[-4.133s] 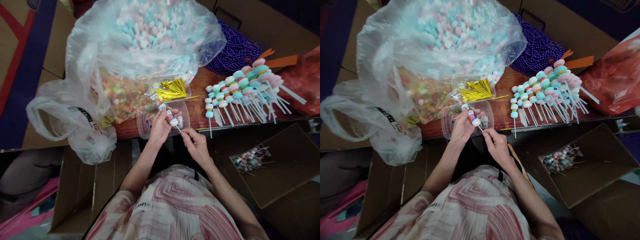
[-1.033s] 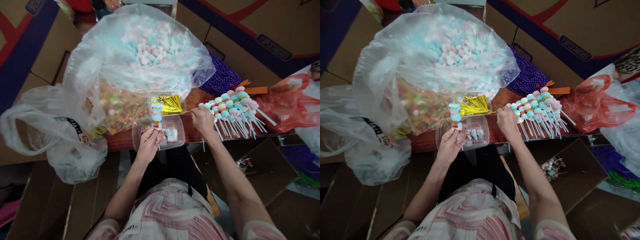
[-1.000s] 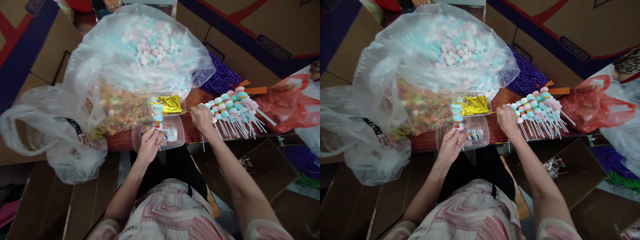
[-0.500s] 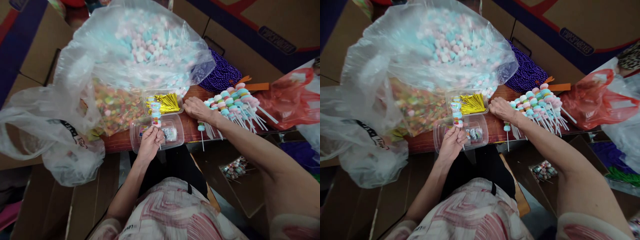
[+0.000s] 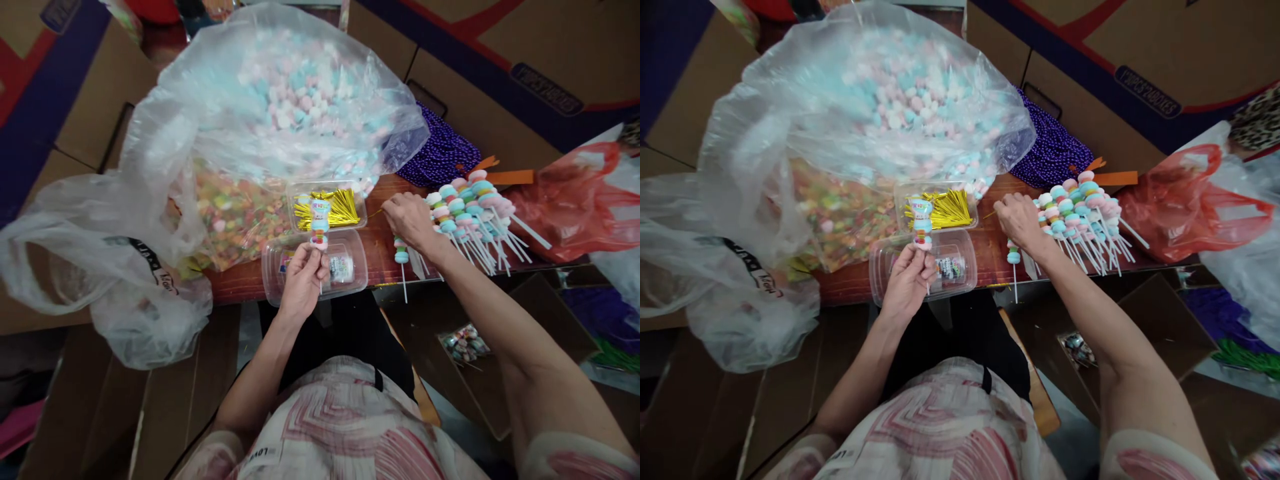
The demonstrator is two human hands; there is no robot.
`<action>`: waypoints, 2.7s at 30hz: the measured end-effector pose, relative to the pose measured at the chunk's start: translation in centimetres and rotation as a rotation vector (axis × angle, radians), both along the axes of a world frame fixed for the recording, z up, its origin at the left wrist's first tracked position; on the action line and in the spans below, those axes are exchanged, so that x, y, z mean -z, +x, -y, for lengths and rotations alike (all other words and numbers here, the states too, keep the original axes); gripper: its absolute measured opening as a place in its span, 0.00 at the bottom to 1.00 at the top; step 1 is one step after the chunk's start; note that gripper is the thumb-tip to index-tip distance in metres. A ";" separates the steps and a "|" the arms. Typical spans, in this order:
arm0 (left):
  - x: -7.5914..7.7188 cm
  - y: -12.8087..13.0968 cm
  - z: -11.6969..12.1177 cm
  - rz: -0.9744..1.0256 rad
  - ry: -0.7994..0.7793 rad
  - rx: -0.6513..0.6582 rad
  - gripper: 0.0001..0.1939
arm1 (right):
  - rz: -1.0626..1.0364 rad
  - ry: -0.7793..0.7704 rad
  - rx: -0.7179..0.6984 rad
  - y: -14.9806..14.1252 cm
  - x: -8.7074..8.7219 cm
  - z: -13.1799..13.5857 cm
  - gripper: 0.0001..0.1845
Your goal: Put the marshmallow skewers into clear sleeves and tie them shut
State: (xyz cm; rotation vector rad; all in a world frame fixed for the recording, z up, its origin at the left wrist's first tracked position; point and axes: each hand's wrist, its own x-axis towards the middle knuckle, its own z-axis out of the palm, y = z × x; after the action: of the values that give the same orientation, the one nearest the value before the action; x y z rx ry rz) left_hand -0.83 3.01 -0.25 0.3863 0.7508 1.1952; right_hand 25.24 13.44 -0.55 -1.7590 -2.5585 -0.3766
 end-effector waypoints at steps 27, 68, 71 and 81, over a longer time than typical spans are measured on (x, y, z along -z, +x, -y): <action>0.7 -0.6 -0.5 0.106 -0.082 -0.036 0.17 | 0.103 -0.152 -0.087 1.9 -0.4 -5.2 0.16; 0.8 -0.4 -0.3 0.079 -0.081 -0.039 0.22 | -0.547 -0.340 0.069 0.6 -4.1 -2.2 0.16; 0.5 0.3 -0.6 -0.023 -0.033 -0.066 0.20 | -0.760 -0.391 0.003 -1.7 -6.1 0.4 0.14; -0.6 1.9 -2.1 -0.102 -0.036 -0.037 0.16 | -0.721 -0.332 -0.229 -11.0 -6.3 6.2 0.05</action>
State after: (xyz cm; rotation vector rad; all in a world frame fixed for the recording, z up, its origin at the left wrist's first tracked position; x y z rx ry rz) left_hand 1.07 5.07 0.32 0.4068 0.8696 1.2023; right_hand 14.19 7.28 5.79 -1.2952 -2.2980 0.6084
